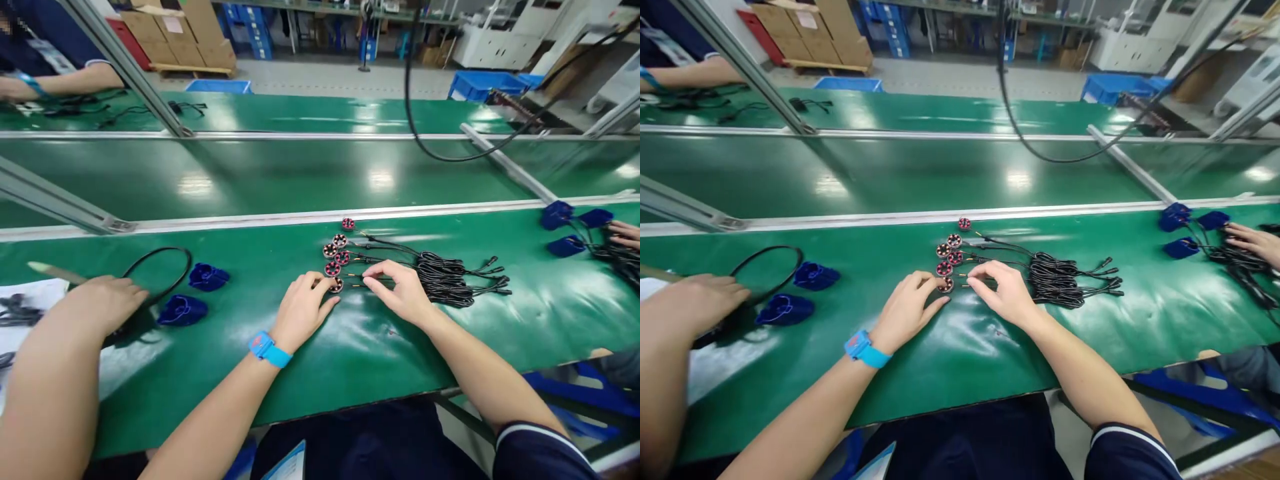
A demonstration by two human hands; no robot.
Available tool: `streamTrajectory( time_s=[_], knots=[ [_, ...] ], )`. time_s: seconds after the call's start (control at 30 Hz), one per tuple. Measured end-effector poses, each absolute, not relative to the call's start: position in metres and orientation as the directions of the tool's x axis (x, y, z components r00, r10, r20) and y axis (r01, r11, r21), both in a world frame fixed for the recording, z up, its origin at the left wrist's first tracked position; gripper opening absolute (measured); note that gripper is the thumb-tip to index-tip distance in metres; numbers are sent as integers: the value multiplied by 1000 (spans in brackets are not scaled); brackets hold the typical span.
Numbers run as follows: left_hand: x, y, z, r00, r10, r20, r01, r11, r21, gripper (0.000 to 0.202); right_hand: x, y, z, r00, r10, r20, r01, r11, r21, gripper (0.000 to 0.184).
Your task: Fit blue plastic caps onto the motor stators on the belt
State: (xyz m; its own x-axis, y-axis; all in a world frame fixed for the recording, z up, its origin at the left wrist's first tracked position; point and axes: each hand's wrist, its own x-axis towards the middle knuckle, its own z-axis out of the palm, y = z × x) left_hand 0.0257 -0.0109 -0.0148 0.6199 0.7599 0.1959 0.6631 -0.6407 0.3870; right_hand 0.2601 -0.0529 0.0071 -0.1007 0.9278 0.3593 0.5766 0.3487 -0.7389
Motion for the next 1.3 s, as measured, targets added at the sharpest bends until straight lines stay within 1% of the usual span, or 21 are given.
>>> streamTrajectory(
  time_s=[0.1,0.13,0.2,0.27,0.33,0.4,0.5,0.57,0.67,0.77,0.83,0.9,0.97,1.03,1.1,1.17,1.2,1.27,1.3],
  knots=[
    [26,-10,-13,641,746,181,619,-641,453,11,253,-52,-4,-244,890,385,594,452,-666,16],
    [25,-11,-12,646,740,185,593,-640,489,9,250,-52,-7,-291,883,369,596,469,-652,19],
    [23,-14,-10,639,739,216,540,-630,558,9,246,-52,-8,-346,891,293,600,451,-661,24],
    [20,-18,-7,610,746,267,522,-632,574,12,242,-52,-6,-352,913,206,582,386,-716,27],
    [17,-22,-3,589,739,327,536,-661,525,18,242,-53,-3,-345,932,115,532,294,-794,24],
    [15,-25,0,583,717,383,544,-694,471,24,242,-54,0,-344,939,13,455,179,-872,22],
    [15,-28,2,576,700,423,529,-713,460,29,243,-55,2,-350,927,-136,312,-22,-950,28],
    [15,-29,2,572,702,424,521,-710,473,30,243,-55,1,-336,922,-194,212,-127,-969,29],
    [17,-31,1,576,697,428,503,-714,486,32,241,-53,2,-307,919,-248,100,-227,-969,30],
    [18,-32,-2,584,688,431,488,-722,490,34,239,-52,3,-305,905,-295,28,-301,-953,30],
    [17,-31,-2,600,684,414,502,-725,470,34,239,-53,2,-310,899,-309,14,-320,-947,28],
    [15,-29,-1,645,676,358,522,-731,440,35,240,-55,2,-330,898,-292,43,-295,-955,32],
    [10,-26,2,707,661,250,534,-732,424,39,242,-57,2,-368,898,-243,122,-212,-970,40],
    [6,-22,5,762,635,125,528,-721,449,48,246,-59,4,-410,890,-200,245,-103,-964,39],
    [3,-16,7,778,626,57,515,-687,512,56,250,-60,6,-416,893,-171,336,-24,-942,34],
    [3,-9,5,742,663,98,515,-657,550,55,254,-59,8,-361,922,-137,382,12,-924,31],
    [4,-5,2,704,695,146,535,-654,534,53,255,-58,8,-314,943,-106,399,30,-916,30],
    [7,3,-7,626,743,235,611,-656,443,48,257,-54,9,-218,976,-13,449,88,-889,28],
    [9,7,-12,602,756,257,652,-651,389,47,257,-52,9,-188,981,48,489,135,-862,26]
  ],
)
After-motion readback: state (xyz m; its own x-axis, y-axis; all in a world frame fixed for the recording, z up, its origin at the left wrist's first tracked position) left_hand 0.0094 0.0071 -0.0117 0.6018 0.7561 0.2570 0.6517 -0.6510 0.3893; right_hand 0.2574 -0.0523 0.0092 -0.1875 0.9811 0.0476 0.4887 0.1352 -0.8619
